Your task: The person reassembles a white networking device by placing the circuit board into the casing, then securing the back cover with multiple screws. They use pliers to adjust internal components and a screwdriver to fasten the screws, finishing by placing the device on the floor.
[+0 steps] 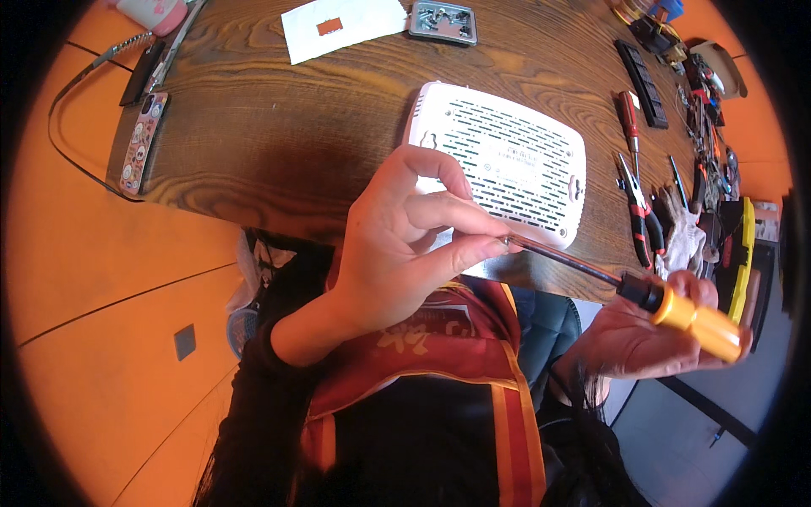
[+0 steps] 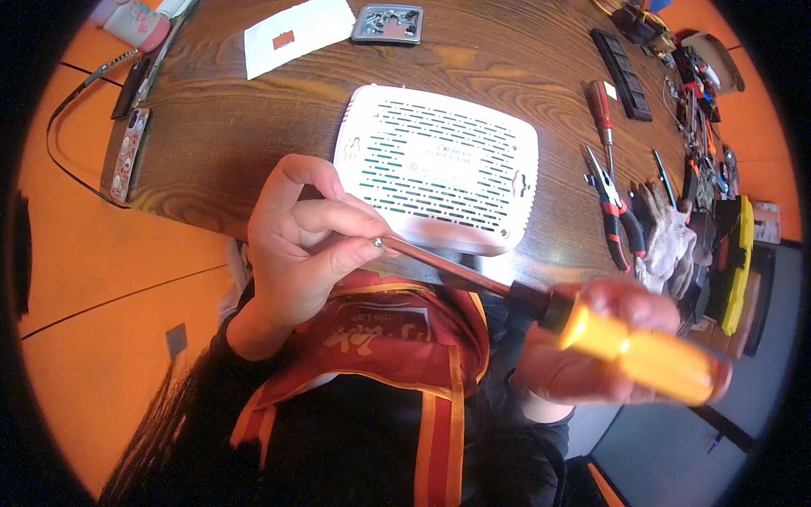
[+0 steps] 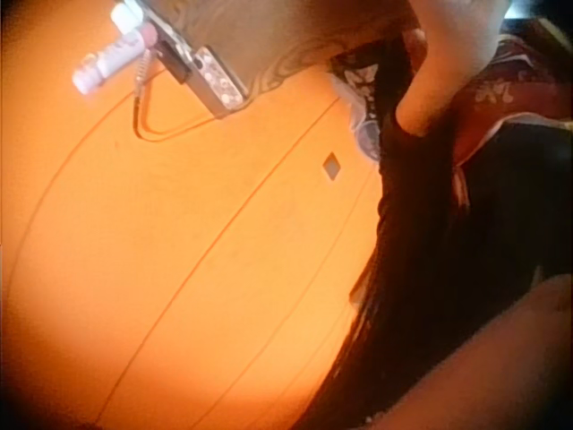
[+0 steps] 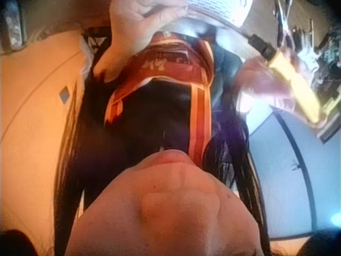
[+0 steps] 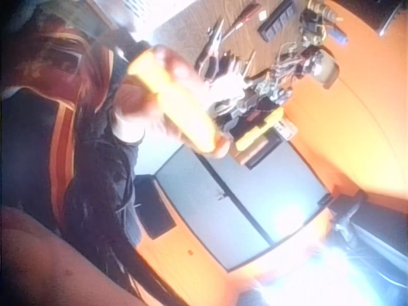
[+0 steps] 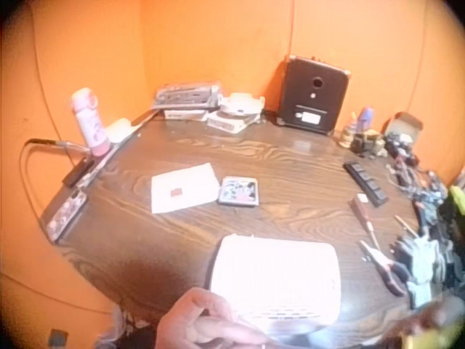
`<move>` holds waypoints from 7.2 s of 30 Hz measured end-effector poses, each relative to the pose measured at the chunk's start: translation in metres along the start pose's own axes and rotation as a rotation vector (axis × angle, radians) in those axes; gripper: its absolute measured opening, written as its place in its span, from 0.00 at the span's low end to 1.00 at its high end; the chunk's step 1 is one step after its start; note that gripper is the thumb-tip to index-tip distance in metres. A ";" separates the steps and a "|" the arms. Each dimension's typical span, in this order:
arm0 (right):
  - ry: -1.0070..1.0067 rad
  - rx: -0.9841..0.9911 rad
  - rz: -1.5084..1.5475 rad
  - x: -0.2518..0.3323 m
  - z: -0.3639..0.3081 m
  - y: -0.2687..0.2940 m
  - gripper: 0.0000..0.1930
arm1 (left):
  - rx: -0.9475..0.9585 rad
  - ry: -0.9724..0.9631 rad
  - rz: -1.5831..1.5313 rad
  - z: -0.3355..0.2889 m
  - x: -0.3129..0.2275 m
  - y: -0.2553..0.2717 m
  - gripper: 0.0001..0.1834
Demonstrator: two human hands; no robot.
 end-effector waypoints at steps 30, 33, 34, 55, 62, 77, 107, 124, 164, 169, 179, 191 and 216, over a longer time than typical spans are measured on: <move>-0.191 0.559 -0.138 -0.036 -0.004 -0.062 0.31 | -0.288 -0.151 0.679 -0.032 0.045 0.015 0.48; -0.214 0.581 -0.153 -0.040 -0.009 -0.067 0.33 | -0.314 -0.182 0.664 -0.031 0.044 0.016 0.48; -0.194 0.593 -0.151 -0.040 -0.009 -0.069 0.34 | -0.320 -0.187 0.666 -0.031 0.044 0.016 0.48; -0.179 0.666 -0.123 -0.038 -0.016 -0.061 0.26 | -0.378 -0.264 0.550 -0.030 0.037 0.019 0.36; -0.219 0.532 -0.076 -0.038 -0.005 -0.053 0.23 | -0.401 -0.267 0.703 -0.023 0.024 0.021 0.14; -0.219 0.319 -0.371 -0.041 0.004 -0.053 0.29 | -0.304 -0.232 0.459 -0.021 0.024 0.028 0.08; -0.279 0.620 -0.028 -0.046 -0.009 -0.064 0.23 | -0.228 -0.082 0.630 -0.021 0.031 0.030 0.46; -0.135 0.942 -0.092 -0.053 -0.007 -0.098 0.24 | -0.179 -0.069 0.688 -0.024 0.034 0.027 0.45; -0.250 0.805 -0.097 -0.058 -0.009 -0.095 0.39 | -0.110 -0.292 0.487 0.015 0.021 0.022 0.08; -0.230 0.683 -0.103 -0.058 -0.011 -0.093 0.41 | -0.149 -0.236 0.437 0.013 0.019 0.023 0.09; -0.230 0.742 -0.094 -0.059 -0.013 -0.091 0.38 | -0.148 -0.268 0.434 0.011 0.020 0.016 0.09; -0.240 0.734 -0.058 -0.060 -0.010 -0.093 0.37 | -0.269 -0.208 0.411 0.010 0.022 0.019 0.08; -0.231 0.887 -0.152 -0.054 -0.001 -0.081 0.42 | -0.096 -0.188 0.424 0.001 0.024 0.021 0.16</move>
Point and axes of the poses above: each hand's wrist, its own z-axis towards the middle knuckle, its own y-axis out of the back of the hand, x = y × z, the point moved 4 cm from there along z, towards the middle knuckle, and after that the axes turned 12 degrees about -x, right-handed, at the moved point
